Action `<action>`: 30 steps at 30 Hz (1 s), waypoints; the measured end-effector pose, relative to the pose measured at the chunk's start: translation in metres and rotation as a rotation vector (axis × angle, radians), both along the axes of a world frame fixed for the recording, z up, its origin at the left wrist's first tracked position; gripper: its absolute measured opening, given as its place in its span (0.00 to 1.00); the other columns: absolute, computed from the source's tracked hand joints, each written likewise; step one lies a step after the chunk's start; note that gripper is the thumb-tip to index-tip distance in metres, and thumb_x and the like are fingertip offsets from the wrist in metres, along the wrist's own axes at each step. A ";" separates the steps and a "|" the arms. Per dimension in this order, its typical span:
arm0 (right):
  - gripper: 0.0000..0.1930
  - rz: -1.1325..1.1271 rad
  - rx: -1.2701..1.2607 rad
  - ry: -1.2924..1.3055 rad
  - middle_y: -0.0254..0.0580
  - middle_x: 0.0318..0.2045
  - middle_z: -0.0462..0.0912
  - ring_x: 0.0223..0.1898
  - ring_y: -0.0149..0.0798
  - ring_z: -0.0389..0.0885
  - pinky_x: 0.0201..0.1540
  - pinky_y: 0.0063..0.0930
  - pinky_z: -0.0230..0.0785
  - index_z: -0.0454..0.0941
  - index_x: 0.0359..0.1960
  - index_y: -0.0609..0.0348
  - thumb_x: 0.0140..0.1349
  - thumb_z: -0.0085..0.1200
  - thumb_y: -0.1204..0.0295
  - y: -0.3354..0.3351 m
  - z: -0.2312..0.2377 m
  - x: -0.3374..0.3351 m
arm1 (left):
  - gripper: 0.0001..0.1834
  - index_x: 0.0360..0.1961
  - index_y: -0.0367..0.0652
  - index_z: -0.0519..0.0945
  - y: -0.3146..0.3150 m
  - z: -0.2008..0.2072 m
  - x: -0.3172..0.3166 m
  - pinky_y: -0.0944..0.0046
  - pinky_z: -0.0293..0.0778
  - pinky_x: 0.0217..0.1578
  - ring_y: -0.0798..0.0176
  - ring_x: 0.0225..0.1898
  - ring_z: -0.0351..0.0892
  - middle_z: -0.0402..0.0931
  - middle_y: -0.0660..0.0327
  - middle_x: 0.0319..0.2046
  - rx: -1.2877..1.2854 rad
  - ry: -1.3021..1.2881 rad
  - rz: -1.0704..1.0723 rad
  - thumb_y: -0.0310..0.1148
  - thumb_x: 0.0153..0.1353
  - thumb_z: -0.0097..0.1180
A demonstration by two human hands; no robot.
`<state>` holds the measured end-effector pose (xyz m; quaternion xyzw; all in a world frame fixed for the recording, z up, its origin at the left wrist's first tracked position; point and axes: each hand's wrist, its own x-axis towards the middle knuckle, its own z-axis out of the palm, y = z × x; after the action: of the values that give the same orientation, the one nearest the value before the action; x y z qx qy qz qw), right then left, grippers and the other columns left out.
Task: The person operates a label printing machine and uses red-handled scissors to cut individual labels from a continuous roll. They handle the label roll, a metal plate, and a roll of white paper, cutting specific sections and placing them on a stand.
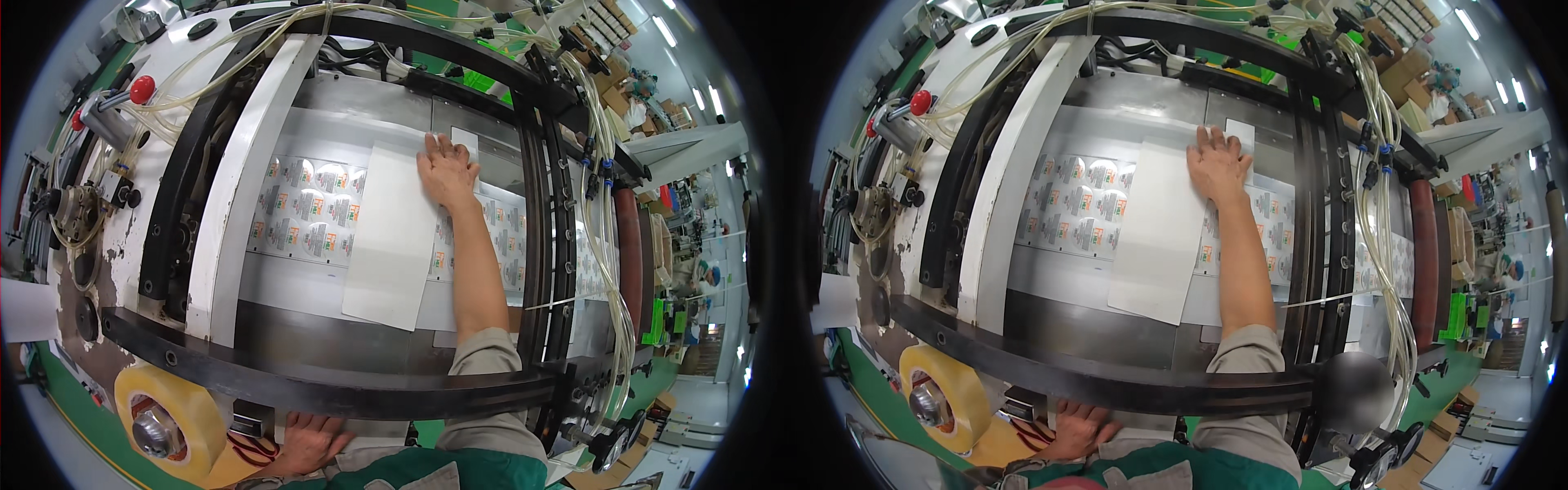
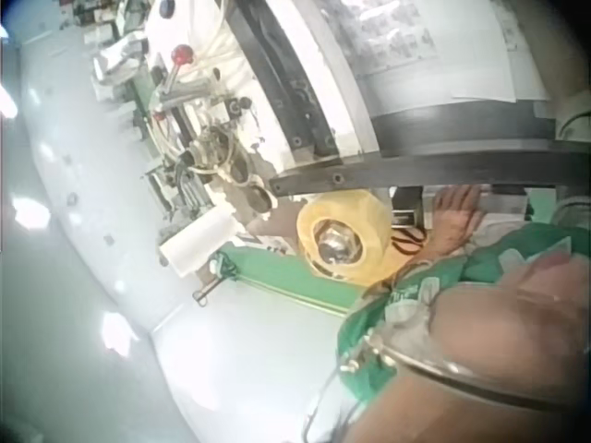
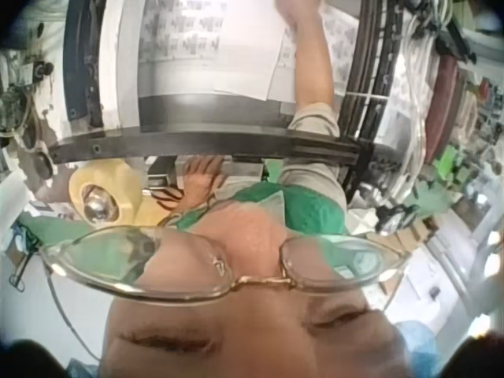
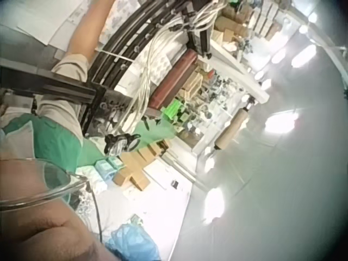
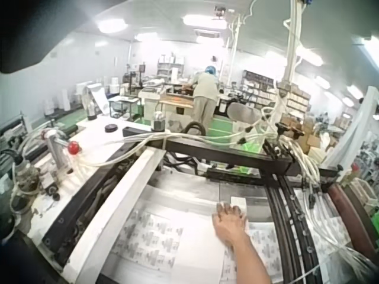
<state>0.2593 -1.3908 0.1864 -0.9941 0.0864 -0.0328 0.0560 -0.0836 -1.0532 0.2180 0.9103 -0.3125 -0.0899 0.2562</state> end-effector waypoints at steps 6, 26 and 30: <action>0.29 -0.099 0.015 0.131 0.35 0.69 0.52 0.70 0.52 0.45 0.66 0.62 0.32 0.53 0.69 0.38 0.68 0.26 0.48 0.006 0.005 0.018 | 0.20 0.37 0.46 0.81 0.003 -0.002 -0.004 0.52 0.61 0.48 0.53 0.45 0.71 0.75 0.59 0.40 0.001 0.037 0.000 0.47 0.47 0.64; 0.26 -0.027 -0.078 0.040 0.52 0.68 0.51 0.71 0.56 0.38 0.63 0.70 0.32 0.63 0.64 0.45 0.64 0.46 0.56 0.033 0.040 -0.071 | 0.17 0.39 0.45 0.79 -0.003 0.005 0.003 0.56 0.65 0.46 0.57 0.41 0.74 0.76 0.62 0.35 -0.043 0.055 0.071 0.42 0.49 0.63; 0.20 0.008 -0.036 0.203 0.52 0.67 0.53 0.71 0.57 0.39 0.63 0.71 0.33 0.69 0.57 0.41 0.62 0.48 0.60 0.041 0.040 -0.100 | 0.24 0.49 0.46 0.76 -0.002 0.005 0.003 0.55 0.62 0.55 0.58 0.47 0.73 0.75 0.62 0.44 -0.101 0.054 0.057 0.40 0.50 0.63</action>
<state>0.1596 -1.3502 0.2268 -0.9936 0.0869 0.0666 0.0291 -0.0811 -1.0550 0.2227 0.9019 -0.2838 -0.0912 0.3126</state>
